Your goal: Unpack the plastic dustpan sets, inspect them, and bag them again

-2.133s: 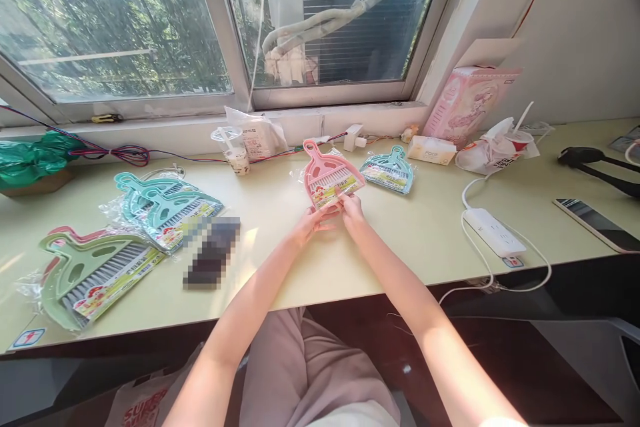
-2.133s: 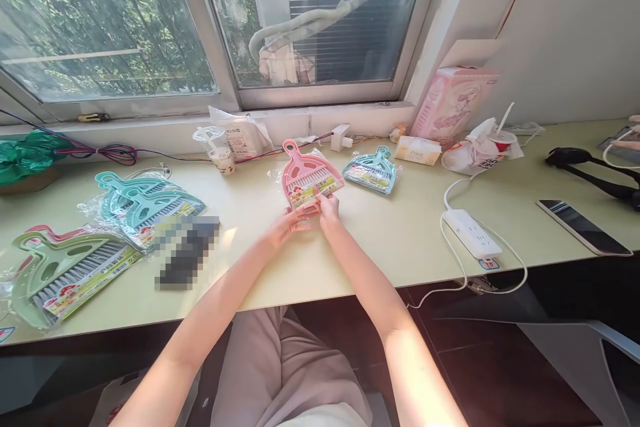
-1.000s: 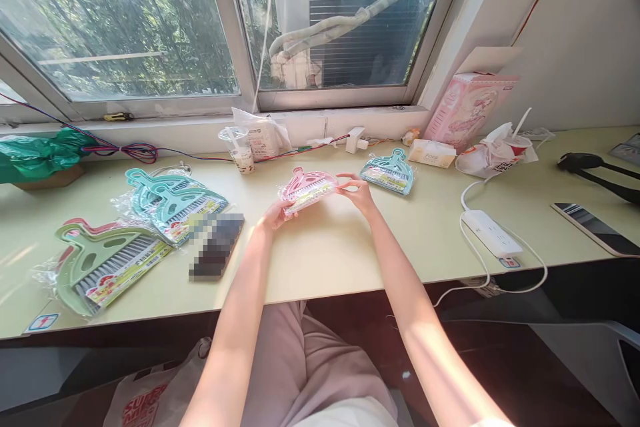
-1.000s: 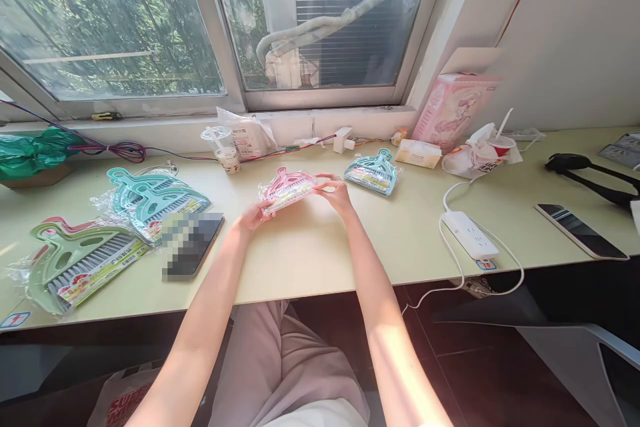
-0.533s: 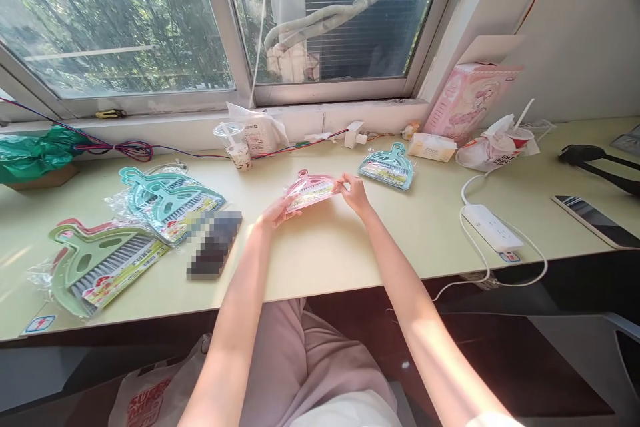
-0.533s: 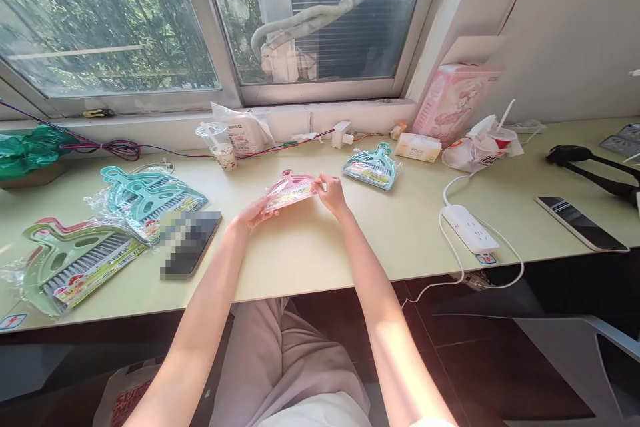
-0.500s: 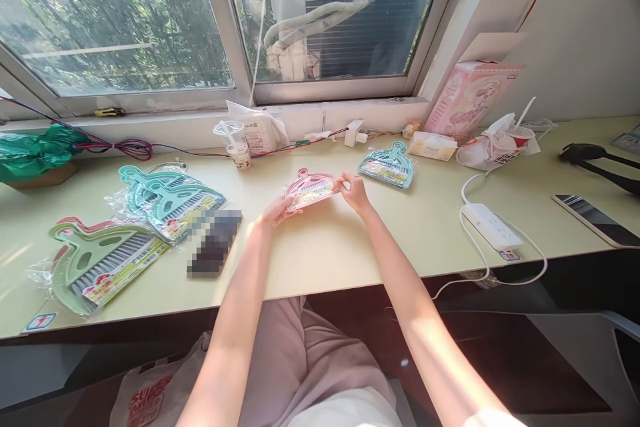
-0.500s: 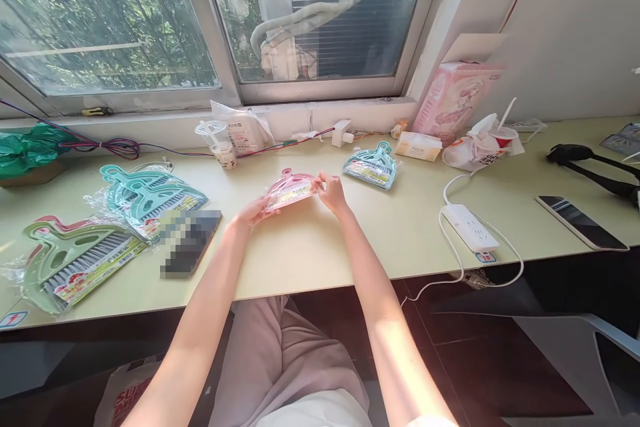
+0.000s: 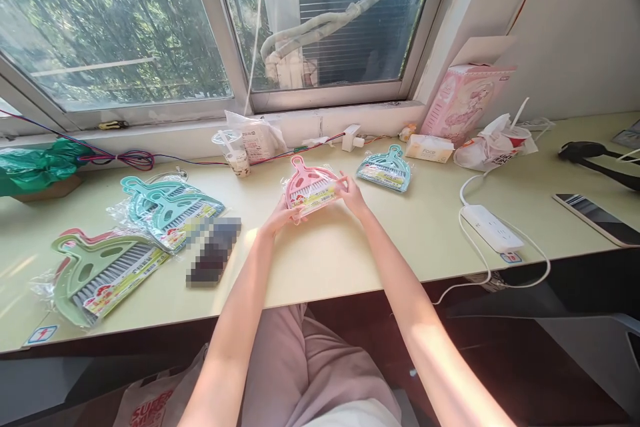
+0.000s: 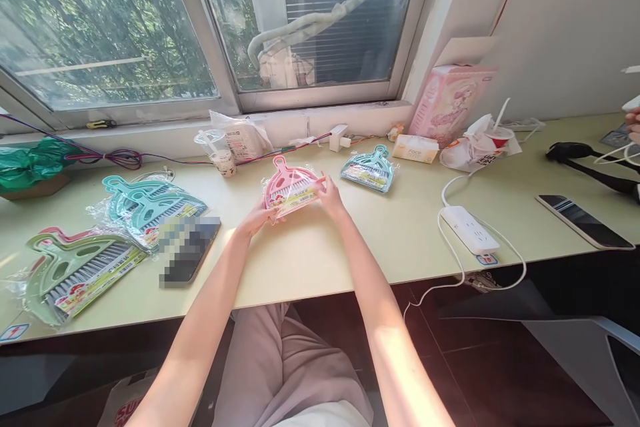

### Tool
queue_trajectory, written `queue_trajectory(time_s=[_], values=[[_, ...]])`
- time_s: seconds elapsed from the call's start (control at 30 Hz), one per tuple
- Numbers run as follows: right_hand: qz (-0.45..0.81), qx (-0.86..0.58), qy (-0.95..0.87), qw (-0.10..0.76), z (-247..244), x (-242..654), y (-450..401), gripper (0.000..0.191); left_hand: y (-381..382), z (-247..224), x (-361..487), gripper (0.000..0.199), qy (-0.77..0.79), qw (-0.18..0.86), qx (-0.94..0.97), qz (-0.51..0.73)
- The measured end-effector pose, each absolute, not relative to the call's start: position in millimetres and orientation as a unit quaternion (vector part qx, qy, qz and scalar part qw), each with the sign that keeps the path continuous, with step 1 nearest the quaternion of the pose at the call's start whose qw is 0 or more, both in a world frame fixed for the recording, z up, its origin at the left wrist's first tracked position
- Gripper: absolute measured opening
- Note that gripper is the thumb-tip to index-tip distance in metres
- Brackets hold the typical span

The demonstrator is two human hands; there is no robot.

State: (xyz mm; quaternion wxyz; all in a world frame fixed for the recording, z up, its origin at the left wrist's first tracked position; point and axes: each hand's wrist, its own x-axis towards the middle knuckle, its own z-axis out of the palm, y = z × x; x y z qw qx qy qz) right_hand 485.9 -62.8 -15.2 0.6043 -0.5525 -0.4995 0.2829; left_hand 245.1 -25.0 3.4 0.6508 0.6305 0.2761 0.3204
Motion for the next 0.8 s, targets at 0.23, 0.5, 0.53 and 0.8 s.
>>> queue_trajectory(time_s=[0.23,0.5,0.53,0.8], values=[[0.478,-0.519,-0.370,0.604,-25,485,-55,0.052,-25,6,242,0.095,0.295,0.643,0.647,0.284],[0.438,-0.528,-0.275,0.673,-29,480,-53,0.042,-24,-7,261,0.147,0.279,0.589,0.668,0.361],[0.437,-0.534,-0.277,0.669,-29,477,-53,0.042,-21,-10,263,0.142,0.313,0.573,0.649,0.391],[0.446,-0.548,-0.365,0.606,-20,469,-61,0.040,0,-21,257,0.044,0.470,0.458,0.589,0.472]])
